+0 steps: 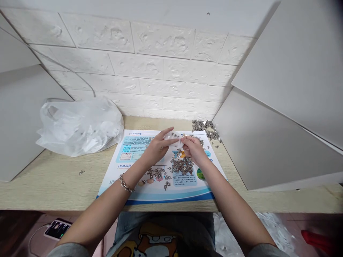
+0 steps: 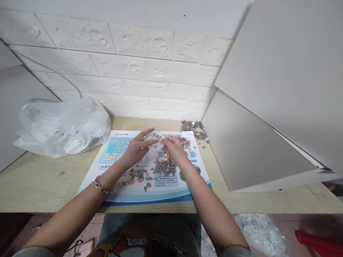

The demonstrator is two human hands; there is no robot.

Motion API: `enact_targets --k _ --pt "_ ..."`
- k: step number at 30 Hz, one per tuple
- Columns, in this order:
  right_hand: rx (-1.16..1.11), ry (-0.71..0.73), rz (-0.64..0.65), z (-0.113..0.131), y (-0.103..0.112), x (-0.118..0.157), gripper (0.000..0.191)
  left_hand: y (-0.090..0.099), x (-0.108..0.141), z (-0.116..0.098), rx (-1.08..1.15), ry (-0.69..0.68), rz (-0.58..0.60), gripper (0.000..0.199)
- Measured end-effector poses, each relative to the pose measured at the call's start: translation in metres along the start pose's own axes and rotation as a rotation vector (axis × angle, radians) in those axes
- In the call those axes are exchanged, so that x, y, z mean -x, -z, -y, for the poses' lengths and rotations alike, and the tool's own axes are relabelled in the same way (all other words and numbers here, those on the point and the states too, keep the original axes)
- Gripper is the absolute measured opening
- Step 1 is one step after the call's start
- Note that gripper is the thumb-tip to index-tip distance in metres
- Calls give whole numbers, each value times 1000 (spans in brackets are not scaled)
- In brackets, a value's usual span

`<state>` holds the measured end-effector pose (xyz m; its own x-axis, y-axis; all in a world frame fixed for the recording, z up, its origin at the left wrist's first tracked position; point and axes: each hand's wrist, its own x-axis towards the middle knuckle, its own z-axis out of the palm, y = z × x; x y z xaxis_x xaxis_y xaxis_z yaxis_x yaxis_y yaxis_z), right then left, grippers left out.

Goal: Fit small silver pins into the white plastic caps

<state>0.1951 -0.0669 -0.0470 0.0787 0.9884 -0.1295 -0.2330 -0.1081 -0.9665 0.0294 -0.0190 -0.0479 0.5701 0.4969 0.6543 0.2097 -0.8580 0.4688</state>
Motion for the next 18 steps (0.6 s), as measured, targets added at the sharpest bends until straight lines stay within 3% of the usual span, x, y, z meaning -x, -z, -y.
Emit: enact_targets --k 2,4,6,8,12,18 --pt "-44 -11 9 0 1 0 28 0 -2 2 66 104 -50 53" --pt "-80 -22 14 0 2 0 28 3 -5 3 184 343 -95 51" --pt "-103 -37 23 0 3 1 28 7 -8 4 360 635 -64 41" --pt "-113 -53 37 0 3 2 27 10 -10 3 557 837 32 31" --pt "-101 -93 75 1 2 4 26 11 -10 1 804 952 191 35" --pt "68 -9 61 2 0 4 28 10 -10 0 939 1058 163 30"
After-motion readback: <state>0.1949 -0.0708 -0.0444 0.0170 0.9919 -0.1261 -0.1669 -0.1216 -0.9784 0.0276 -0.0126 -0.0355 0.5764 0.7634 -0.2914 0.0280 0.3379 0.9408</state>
